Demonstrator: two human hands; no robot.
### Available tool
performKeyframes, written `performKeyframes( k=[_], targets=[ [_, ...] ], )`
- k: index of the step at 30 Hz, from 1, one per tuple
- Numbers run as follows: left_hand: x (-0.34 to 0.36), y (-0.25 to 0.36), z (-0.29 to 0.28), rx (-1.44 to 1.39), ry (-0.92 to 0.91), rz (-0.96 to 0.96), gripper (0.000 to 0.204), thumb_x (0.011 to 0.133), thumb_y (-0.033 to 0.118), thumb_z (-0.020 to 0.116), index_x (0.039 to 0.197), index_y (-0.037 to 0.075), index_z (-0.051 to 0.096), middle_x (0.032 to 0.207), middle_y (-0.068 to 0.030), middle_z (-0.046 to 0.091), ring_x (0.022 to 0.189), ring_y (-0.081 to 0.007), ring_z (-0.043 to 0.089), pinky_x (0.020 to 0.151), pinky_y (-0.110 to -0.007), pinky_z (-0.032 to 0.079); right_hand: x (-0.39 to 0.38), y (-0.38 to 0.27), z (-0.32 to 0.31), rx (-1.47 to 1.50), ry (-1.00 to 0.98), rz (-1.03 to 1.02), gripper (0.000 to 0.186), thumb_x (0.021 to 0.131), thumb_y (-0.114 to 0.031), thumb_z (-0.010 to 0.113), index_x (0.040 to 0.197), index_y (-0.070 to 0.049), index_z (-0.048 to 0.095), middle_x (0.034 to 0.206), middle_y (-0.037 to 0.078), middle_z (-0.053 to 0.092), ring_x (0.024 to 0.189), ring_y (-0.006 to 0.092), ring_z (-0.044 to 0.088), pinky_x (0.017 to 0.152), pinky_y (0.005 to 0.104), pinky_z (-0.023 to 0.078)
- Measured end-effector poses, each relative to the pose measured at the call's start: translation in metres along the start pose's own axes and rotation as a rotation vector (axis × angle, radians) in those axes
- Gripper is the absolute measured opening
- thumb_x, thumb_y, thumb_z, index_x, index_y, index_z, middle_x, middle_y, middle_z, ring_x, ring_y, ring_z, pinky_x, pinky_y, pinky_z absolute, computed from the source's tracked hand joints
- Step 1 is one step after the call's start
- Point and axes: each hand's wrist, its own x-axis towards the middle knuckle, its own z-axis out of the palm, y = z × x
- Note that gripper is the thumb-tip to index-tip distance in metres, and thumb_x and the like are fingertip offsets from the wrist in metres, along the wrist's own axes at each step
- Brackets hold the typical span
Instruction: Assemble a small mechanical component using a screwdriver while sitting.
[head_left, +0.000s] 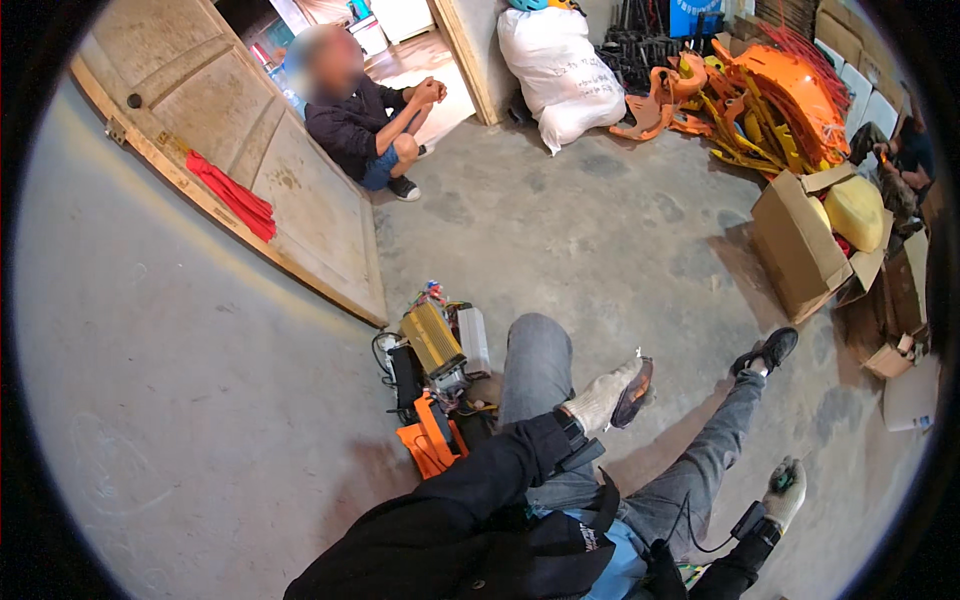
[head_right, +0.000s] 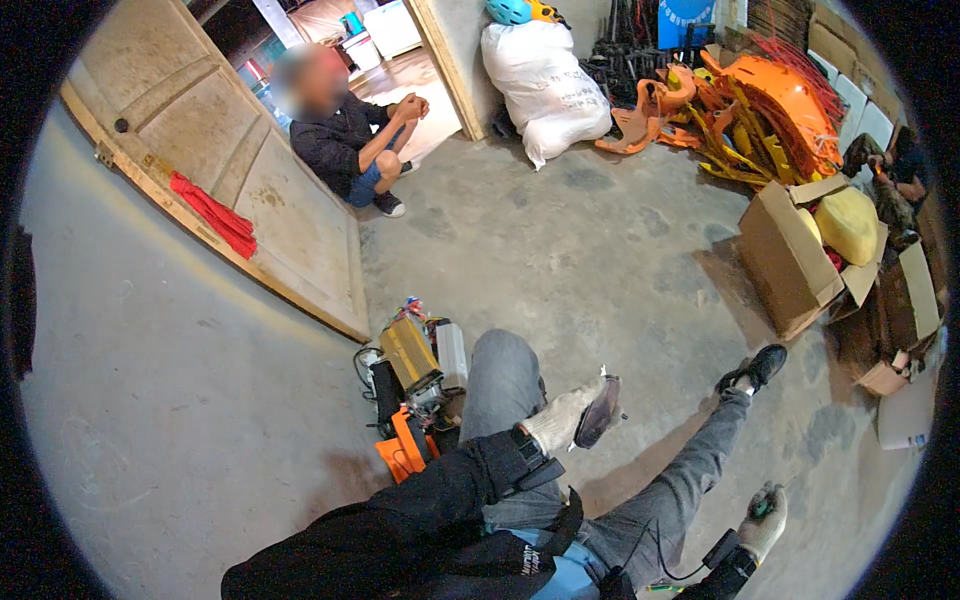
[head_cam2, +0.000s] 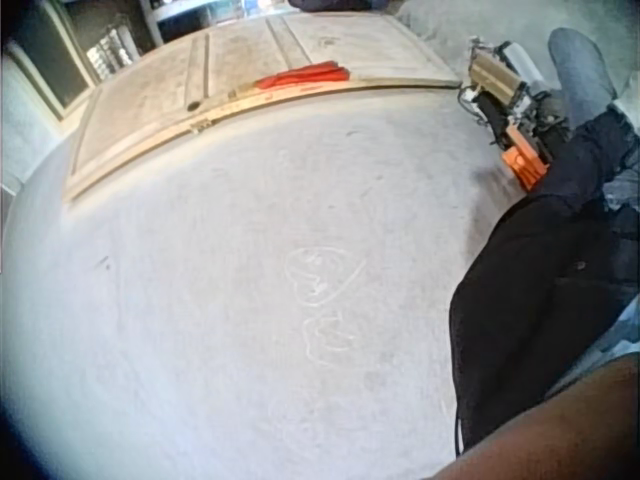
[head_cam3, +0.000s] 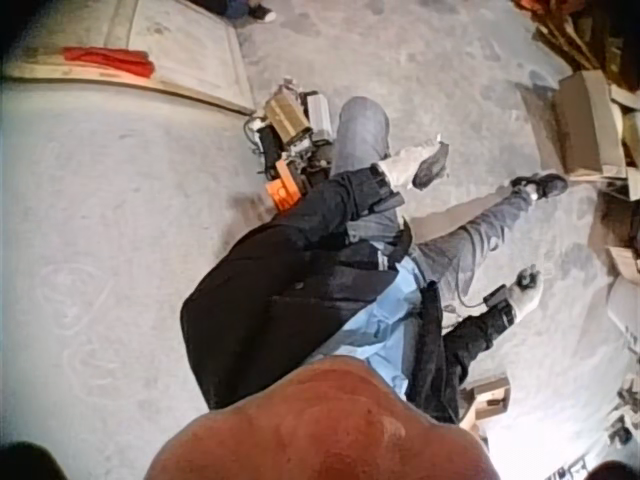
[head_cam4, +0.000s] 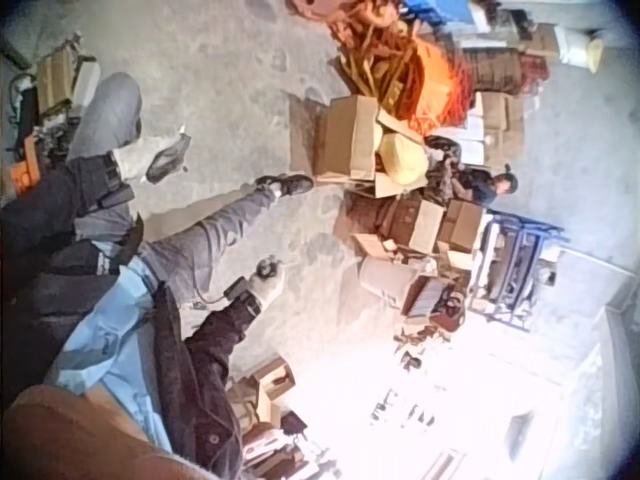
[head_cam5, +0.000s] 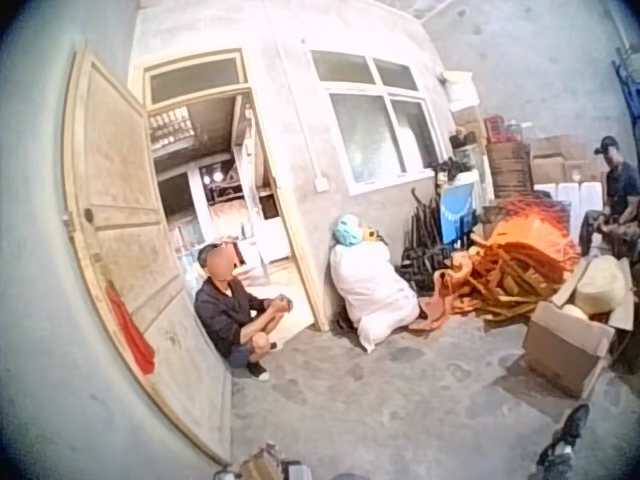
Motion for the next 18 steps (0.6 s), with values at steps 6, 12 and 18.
performKeyframes(
  k=[6, 12, 18],
  targets=[
    [-0.005, 0.0, 0.003, 0.116, -0.009, 0.002, 0.048, 0.108, 0.039, 0.051, 0.136, 0.0, 0.051, 0.117, -0.0125, 0.068, 0.104, -0.02, 0.068, 0.089, -0.03, 0.056, 0.023, -0.008, -0.071, -0.076, -0.011, 0.008, 0.021, 0.099, -0.018, 0.066, 0.108, 0.0, 0.068, 0.088, 0.004, 0.066, 0.067, 0.0109, 0.059, 0.059, 0.0224, 0.05],
    [-0.011, -0.001, -0.009, 0.211, 0.023, -0.048, 0.046, 0.108, 0.042, 0.052, 0.128, 0.002, 0.059, 0.11, -0.0074, 0.069, 0.096, -0.0151, 0.067, 0.082, -0.028, 0.054, 0.027, 0.028, -0.135, -0.243, 0.019, 0.066, 0.023, 0.098, -0.027, 0.069, 0.095, -0.004, 0.067, 0.072, 0.003, 0.061, 0.059, 0.0161, 0.06, 0.055, 0.0266, 0.051],
    [-0.017, 0.003, 0.03, 0.28, 0.053, 0.016, 0.041, 0.107, 0.046, 0.051, 0.112, 0.007, 0.065, 0.092, 0.0005, 0.065, 0.079, -0.0104, 0.064, 0.066, -0.027, 0.053, 0.011, 0.065, -0.219, -0.27, 0.267, 0.09, 0.03, 0.096, -0.03, 0.068, 0.077, -0.01, 0.057, 0.063, 0.005, 0.054, 0.051, 0.0195, 0.054, 0.049, 0.0328, 0.046]
  ],
)
